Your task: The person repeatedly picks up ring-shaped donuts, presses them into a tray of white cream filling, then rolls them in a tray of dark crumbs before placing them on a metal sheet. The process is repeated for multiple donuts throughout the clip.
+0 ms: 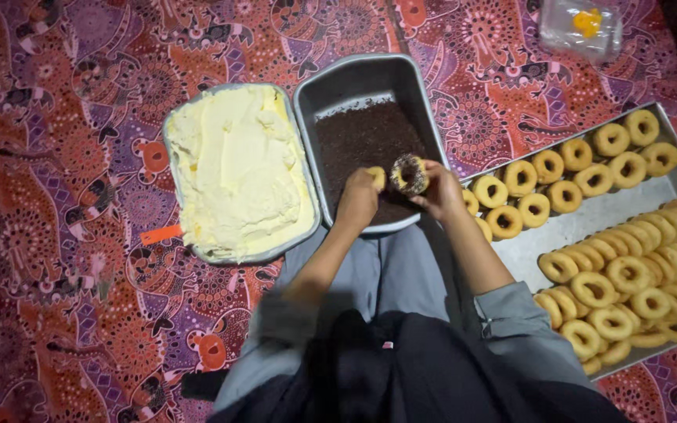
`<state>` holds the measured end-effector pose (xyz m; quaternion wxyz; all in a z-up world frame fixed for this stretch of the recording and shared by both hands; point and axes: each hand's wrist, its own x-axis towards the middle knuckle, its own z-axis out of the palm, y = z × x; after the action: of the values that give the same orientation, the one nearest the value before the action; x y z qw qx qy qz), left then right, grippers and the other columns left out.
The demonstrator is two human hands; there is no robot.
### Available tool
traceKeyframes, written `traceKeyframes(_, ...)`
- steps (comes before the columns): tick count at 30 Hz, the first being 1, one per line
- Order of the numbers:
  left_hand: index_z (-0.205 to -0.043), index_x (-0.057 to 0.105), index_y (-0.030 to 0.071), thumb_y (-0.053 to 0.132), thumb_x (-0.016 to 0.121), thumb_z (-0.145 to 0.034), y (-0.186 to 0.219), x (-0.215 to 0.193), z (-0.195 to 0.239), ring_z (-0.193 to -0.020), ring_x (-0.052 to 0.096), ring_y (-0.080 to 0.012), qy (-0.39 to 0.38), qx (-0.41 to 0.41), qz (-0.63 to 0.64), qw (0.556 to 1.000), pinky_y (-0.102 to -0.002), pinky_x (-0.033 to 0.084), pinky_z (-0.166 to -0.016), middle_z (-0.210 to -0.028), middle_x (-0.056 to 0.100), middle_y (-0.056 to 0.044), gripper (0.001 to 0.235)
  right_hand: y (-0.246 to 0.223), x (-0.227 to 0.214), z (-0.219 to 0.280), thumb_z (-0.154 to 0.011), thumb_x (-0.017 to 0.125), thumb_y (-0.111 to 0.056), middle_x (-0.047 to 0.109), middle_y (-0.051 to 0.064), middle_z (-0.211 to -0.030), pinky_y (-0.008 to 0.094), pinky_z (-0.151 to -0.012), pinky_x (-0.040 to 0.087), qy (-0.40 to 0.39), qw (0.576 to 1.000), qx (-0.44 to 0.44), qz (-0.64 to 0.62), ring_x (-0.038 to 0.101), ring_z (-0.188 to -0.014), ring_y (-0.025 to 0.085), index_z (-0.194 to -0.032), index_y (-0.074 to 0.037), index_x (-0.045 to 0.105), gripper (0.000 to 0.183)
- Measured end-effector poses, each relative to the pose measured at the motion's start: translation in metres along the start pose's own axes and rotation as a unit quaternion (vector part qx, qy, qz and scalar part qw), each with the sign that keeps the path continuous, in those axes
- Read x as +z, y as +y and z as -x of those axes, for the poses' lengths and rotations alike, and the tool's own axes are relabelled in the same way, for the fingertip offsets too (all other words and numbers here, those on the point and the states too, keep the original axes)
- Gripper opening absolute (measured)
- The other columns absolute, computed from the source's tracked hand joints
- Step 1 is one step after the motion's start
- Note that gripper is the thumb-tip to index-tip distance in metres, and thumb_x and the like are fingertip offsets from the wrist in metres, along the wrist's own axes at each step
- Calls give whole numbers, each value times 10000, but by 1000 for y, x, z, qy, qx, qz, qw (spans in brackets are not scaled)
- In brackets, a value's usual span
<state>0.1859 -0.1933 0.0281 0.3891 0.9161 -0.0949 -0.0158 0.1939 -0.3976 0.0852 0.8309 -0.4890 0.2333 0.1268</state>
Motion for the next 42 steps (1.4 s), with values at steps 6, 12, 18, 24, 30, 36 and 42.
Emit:
traceKeyframes(6,-1197,600,9,214,333,-1074,-6,14,12,-1181,656,-299,38,-241,813,528,-441,550,-1044,-1243,664,-184,359,5,43,49,-860,683,-90,691,56,-1109,368,-910,570,-70,739,-475,473,655,-1029,234,-1176,-74,722,318)
traceKeyframes(12,-1322,561,34,199,420,-1078,13,-7,14,-1220,620,-307,8,-253,794,553,-499,496,-1081,-1308,626,-175,327,2,60,48,-902,722,-180,666,45,-1132,341,-784,501,2,968,-155,196,611,-937,174,-1329,-244,546,466)
traceKeyframes(18,-1205,698,68,261,719,-940,34,-24,18,-1252,601,-352,-18,-192,143,971,-417,560,-1036,-1347,595,-205,328,31,-41,70,-1014,723,-225,665,65,-1160,345,-687,478,13,994,-47,-99,656,-947,179,-1279,-99,569,331)
traceKeyframes(24,-1301,607,84,153,754,-886,32,-40,46,-1131,566,-347,154,-92,138,974,-425,508,-980,-1313,516,-192,446,40,-198,164,-878,776,-176,688,64,-1107,328,-787,586,223,957,-148,111,692,-954,185,-1222,-75,604,398)
traceKeyframes(30,-1304,569,121,143,720,-888,46,-41,59,-1146,555,-294,140,-161,202,956,-380,566,-880,-1376,456,-180,444,72,-244,154,-804,845,-268,715,85,-1080,313,-804,550,180,952,12,247,683,-928,182,-1267,-7,636,571)
traceKeyframes(36,-1304,575,113,145,735,-886,43,-43,70,-1143,555,-297,143,-160,186,959,-385,544,-892,-1369,488,-164,448,38,-282,136,-835,788,-518,742,200,-1132,395,-908,531,253,797,-37,547,709,-1012,308,-1467,9,515,867)
traceKeyframes(42,-1314,593,100,130,750,-916,39,-46,74,-1176,555,-315,183,-78,136,971,-409,525,-993,-1362,509,-169,430,1,-311,153,-982,618,-360,449,173,-1558,747,-1065,251,367,419,-71,827,373,-1435,444,-1329,-176,644,394)
